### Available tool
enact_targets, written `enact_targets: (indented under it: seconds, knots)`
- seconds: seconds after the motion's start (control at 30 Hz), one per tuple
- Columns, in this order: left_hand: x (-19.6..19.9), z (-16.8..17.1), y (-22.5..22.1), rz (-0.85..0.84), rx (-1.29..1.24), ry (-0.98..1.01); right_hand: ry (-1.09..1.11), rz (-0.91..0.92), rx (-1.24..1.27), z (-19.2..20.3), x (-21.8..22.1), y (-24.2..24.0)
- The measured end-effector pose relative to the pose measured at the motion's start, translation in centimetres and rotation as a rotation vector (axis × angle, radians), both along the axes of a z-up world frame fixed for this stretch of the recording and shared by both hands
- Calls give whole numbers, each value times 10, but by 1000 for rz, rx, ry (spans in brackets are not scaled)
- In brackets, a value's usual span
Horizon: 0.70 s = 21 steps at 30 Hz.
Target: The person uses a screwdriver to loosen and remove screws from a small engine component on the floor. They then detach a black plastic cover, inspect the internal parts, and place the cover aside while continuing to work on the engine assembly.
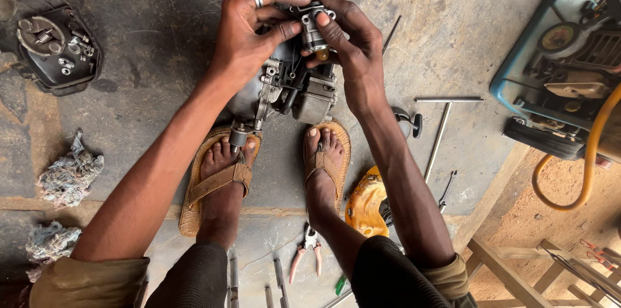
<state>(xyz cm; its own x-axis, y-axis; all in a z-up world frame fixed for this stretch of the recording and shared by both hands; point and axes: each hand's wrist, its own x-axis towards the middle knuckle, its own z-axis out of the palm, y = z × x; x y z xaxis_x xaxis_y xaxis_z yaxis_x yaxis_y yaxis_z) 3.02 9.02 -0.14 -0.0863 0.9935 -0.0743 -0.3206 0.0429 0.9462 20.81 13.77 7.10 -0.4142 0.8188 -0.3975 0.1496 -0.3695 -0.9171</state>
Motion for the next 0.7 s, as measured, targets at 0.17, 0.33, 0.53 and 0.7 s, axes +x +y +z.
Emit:
enact_targets:
  seconds: [0.17,0.33,0.53,0.7]
  knots:
    - [2,7,-4,44,91,126,-65,-24,-37,3,-3,5]
    - [5,18,-6,116,149,313,-125,0,116,-4,-6,7]
    - [11,18,-13,200,271,558,-131,157,49,1,3,17]
    - [14,12,-8,206,281,548,-188,93,60,-9,5,18]
